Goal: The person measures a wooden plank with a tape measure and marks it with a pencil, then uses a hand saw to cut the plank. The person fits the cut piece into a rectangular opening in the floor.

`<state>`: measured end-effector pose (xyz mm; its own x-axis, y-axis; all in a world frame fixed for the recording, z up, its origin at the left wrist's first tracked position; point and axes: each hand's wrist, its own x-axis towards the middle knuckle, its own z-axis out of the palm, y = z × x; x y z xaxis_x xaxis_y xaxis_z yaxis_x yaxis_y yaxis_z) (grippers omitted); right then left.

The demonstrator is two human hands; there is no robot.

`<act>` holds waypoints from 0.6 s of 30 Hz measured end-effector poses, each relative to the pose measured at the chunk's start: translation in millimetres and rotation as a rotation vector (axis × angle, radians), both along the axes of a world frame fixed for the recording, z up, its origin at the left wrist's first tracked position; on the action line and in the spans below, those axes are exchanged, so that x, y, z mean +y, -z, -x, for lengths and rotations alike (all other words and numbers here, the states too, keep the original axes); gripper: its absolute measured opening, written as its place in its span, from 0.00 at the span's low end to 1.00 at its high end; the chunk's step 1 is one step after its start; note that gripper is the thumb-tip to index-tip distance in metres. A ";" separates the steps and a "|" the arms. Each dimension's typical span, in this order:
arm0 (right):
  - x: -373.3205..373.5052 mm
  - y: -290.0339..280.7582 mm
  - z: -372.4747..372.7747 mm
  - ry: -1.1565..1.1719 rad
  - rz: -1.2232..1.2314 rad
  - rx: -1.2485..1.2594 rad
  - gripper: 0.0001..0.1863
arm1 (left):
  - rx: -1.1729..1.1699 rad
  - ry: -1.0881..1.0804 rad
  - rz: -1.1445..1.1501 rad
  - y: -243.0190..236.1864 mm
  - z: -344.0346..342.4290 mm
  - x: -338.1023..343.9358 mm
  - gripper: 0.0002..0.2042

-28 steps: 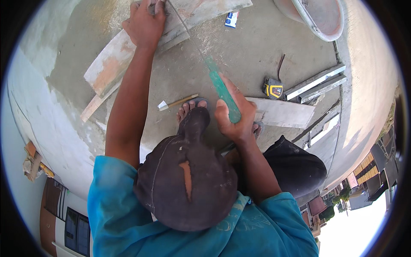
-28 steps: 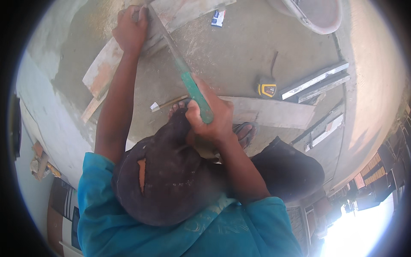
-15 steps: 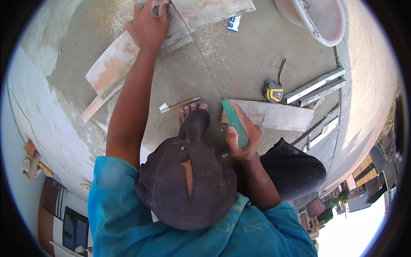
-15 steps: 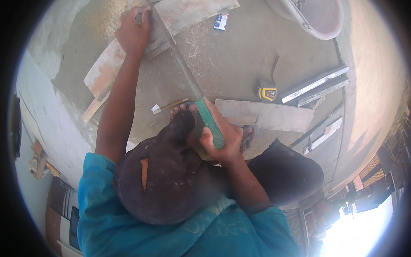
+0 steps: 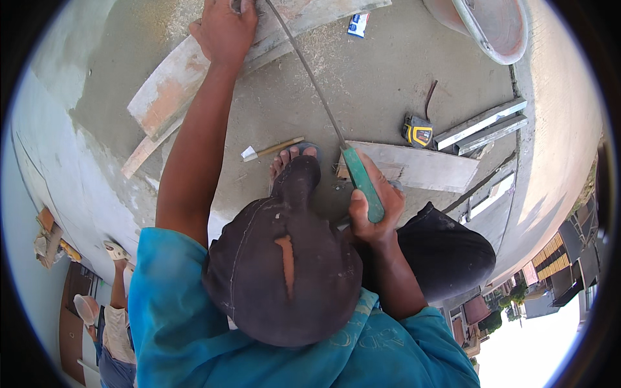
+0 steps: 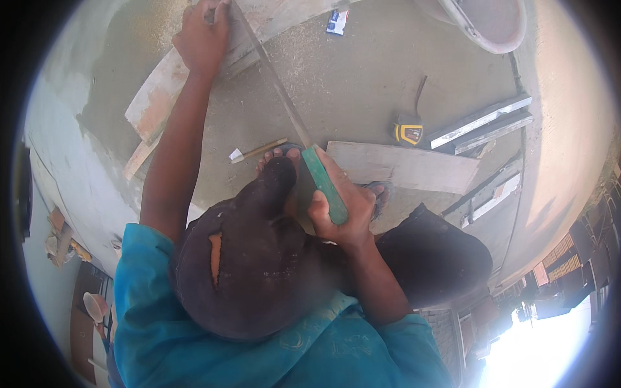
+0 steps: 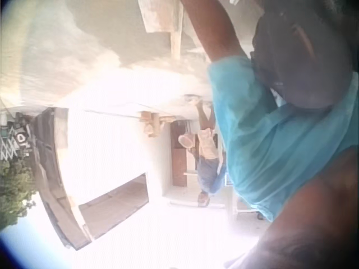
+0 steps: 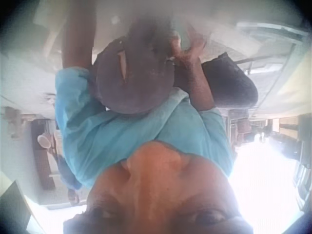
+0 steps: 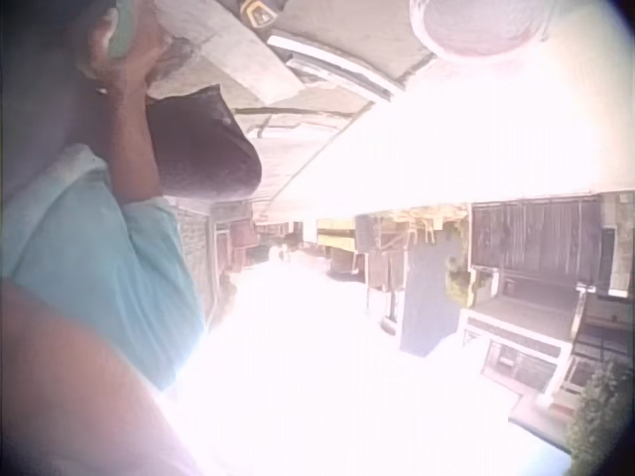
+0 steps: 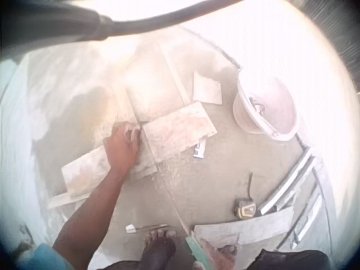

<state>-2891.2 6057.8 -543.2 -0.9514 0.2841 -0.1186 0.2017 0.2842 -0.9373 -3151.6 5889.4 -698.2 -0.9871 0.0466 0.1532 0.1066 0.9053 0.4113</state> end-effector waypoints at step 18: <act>-10.8 1.8 29.3 -0.042 0.029 -0.191 0.26 | 0.021 -0.019 0.046 10.6 7.8 -10.9 0.10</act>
